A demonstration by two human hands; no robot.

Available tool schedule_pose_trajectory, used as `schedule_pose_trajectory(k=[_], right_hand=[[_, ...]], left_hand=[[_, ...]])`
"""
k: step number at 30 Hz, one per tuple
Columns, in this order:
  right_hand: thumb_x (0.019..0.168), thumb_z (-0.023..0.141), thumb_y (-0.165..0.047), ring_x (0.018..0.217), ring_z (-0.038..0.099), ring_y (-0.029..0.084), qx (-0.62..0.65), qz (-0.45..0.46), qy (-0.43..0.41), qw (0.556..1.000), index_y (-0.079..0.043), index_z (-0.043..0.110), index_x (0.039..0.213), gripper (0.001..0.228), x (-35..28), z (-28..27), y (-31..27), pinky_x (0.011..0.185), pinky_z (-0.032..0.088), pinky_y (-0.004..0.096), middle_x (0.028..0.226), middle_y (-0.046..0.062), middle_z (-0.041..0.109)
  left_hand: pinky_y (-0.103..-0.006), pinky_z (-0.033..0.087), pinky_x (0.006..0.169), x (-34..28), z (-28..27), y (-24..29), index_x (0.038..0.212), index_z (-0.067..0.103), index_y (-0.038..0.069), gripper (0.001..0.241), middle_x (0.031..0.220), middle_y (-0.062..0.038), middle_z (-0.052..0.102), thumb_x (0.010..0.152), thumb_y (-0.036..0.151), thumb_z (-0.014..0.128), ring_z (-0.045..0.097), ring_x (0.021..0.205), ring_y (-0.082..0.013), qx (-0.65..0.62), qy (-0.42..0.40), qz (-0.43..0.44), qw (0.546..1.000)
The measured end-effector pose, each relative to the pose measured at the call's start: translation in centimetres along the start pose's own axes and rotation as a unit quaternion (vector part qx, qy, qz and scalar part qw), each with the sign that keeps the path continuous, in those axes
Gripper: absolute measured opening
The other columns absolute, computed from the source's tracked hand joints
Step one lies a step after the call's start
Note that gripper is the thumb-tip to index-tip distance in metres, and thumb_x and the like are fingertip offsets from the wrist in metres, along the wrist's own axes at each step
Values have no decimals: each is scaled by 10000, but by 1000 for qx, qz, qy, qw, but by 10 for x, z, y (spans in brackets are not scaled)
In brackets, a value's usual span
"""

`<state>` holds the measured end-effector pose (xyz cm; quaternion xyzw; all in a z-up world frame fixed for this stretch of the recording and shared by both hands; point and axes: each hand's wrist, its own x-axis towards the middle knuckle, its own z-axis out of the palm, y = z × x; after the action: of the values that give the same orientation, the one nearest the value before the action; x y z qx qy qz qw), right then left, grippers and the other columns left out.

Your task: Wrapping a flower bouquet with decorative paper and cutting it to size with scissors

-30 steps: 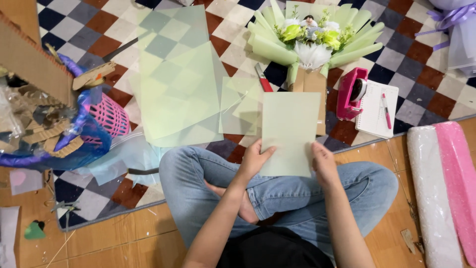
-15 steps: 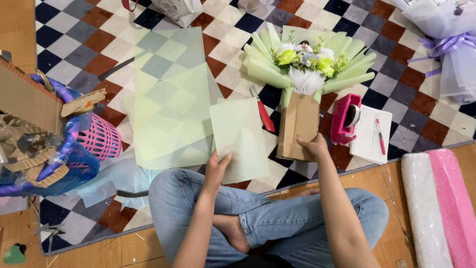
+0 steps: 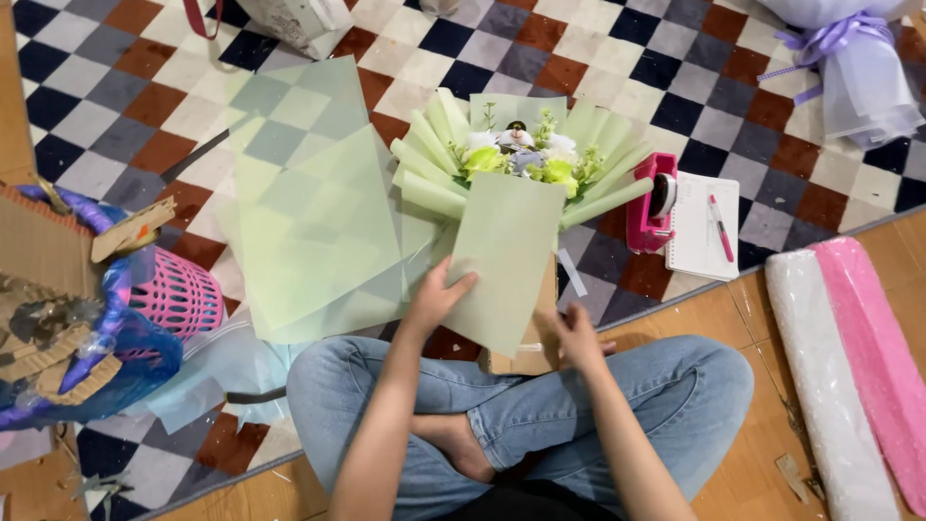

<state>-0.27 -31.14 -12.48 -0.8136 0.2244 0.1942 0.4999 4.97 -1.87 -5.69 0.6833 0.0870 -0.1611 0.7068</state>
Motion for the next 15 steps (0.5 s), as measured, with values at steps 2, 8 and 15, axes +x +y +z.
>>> schedule_pose_trajectory(k=[2,8,15], right_hand=[[1034,497,-476,1438,367,492,164,-15,19,986,64,324,1529,753,-34,-25,-64,1156,299,663,1519,359,408],[1044,408,-631,1496,277,463,392,-29,52,918,-5,327,1566,819,-11,-37,-102,1190,253,624,1612,273,308],[1112,313,-535,1542,218,347,279,-61,163,944,-178,483,1537,581,14,-42,-95,1237,213,513,1661,143,270]], left_hand=[[-494,510,1010,20,28,-12,1379,612,71,516,1210,-195,712,934,283,766,650,1147,-271,-10,-15,7,1000],[-537,463,1078,62,120,32,1418,564,76,617,1339,-267,625,934,450,646,579,1294,-398,155,-26,-8,988],[-542,434,1127,115,208,25,1433,552,166,779,1360,-241,623,907,740,585,544,1330,-410,93,-122,-55,987]])
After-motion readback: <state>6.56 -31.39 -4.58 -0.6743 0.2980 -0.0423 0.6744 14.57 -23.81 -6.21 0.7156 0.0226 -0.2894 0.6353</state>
